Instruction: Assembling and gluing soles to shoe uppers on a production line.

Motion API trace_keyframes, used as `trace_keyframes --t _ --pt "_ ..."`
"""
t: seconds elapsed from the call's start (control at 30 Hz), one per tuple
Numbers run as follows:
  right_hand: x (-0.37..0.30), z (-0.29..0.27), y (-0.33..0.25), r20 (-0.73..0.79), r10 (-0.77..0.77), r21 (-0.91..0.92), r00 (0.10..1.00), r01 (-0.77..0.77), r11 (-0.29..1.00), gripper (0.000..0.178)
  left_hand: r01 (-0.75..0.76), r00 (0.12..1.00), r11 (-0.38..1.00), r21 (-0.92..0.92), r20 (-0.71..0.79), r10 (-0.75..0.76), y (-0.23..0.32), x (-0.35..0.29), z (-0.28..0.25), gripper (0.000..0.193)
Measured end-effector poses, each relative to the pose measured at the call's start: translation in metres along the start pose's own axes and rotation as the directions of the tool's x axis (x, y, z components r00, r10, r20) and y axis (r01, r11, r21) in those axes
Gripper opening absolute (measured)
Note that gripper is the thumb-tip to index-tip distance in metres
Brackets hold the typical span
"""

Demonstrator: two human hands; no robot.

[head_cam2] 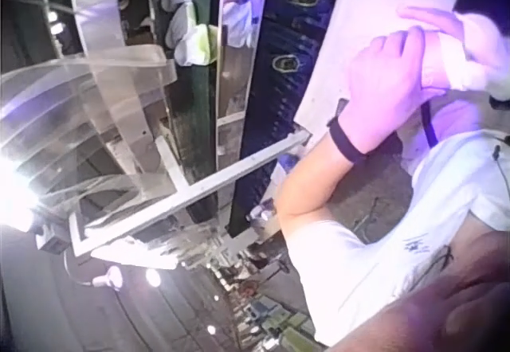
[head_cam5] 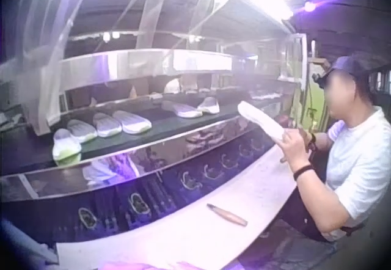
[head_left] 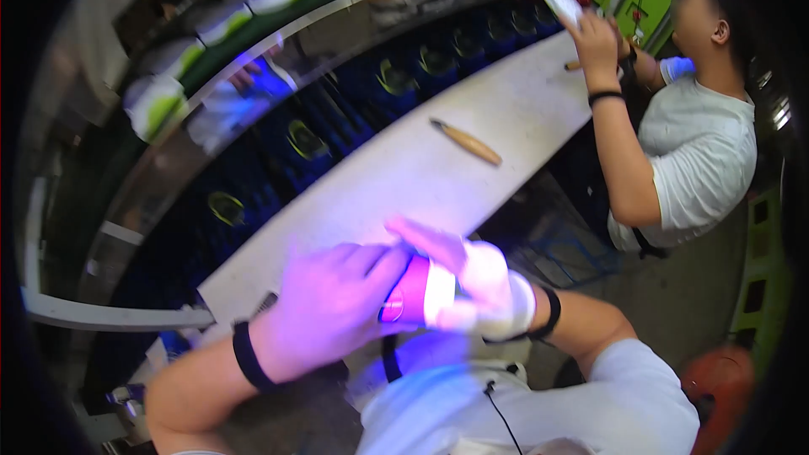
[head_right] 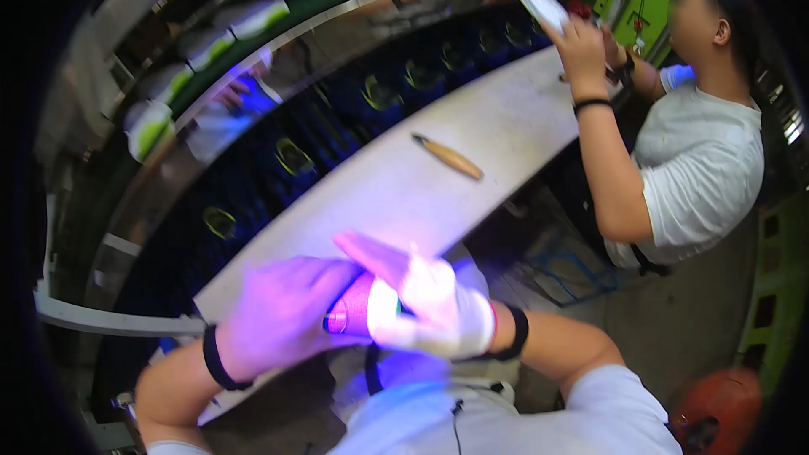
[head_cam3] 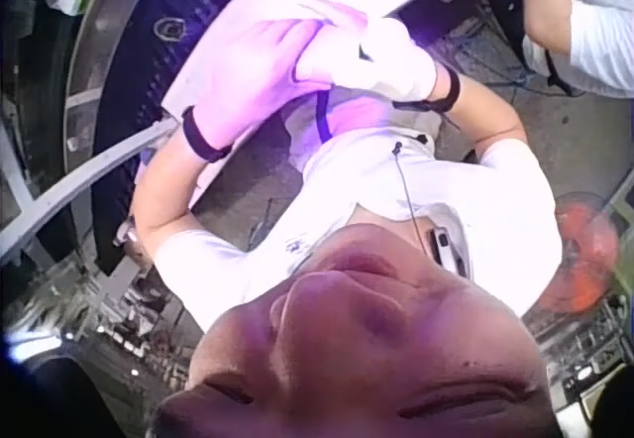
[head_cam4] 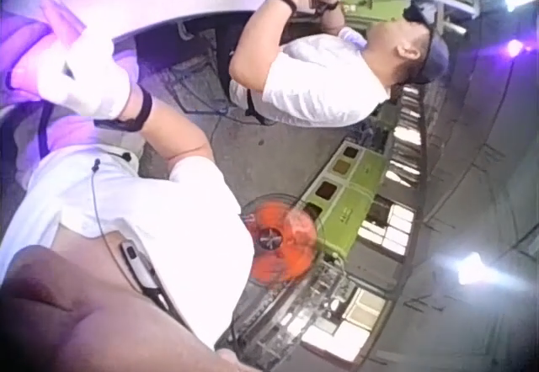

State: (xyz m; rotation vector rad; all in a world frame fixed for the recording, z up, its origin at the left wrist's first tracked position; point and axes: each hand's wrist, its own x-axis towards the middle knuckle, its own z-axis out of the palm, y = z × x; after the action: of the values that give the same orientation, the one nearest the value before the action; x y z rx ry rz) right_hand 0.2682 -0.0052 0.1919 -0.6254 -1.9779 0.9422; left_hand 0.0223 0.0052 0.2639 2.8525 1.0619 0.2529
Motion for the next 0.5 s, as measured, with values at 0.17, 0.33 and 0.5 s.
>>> trace_keyframes --t 0.17,0.33,0.5 --pt "-0.025 0.034 0.021 0.053 0.056 -0.554 0.997 -0.018 0.832 0.102 0.315 0.891 0.285 -0.905 0.179 -0.417 0.012 -0.071 0.033 0.108" --pt "-0.008 0.058 0.038 0.102 0.029 -0.371 0.994 0.011 0.929 0.093 0.402 0.580 0.165 -0.901 0.111 -0.807 0.045 -0.083 0.054 0.068" --pt "0.016 0.000 0.107 0.081 0.081 -0.701 0.993 -0.001 0.713 0.057 0.045 0.382 0.343 -0.938 -0.301 -0.874 0.035 -0.090 -0.057 0.051"
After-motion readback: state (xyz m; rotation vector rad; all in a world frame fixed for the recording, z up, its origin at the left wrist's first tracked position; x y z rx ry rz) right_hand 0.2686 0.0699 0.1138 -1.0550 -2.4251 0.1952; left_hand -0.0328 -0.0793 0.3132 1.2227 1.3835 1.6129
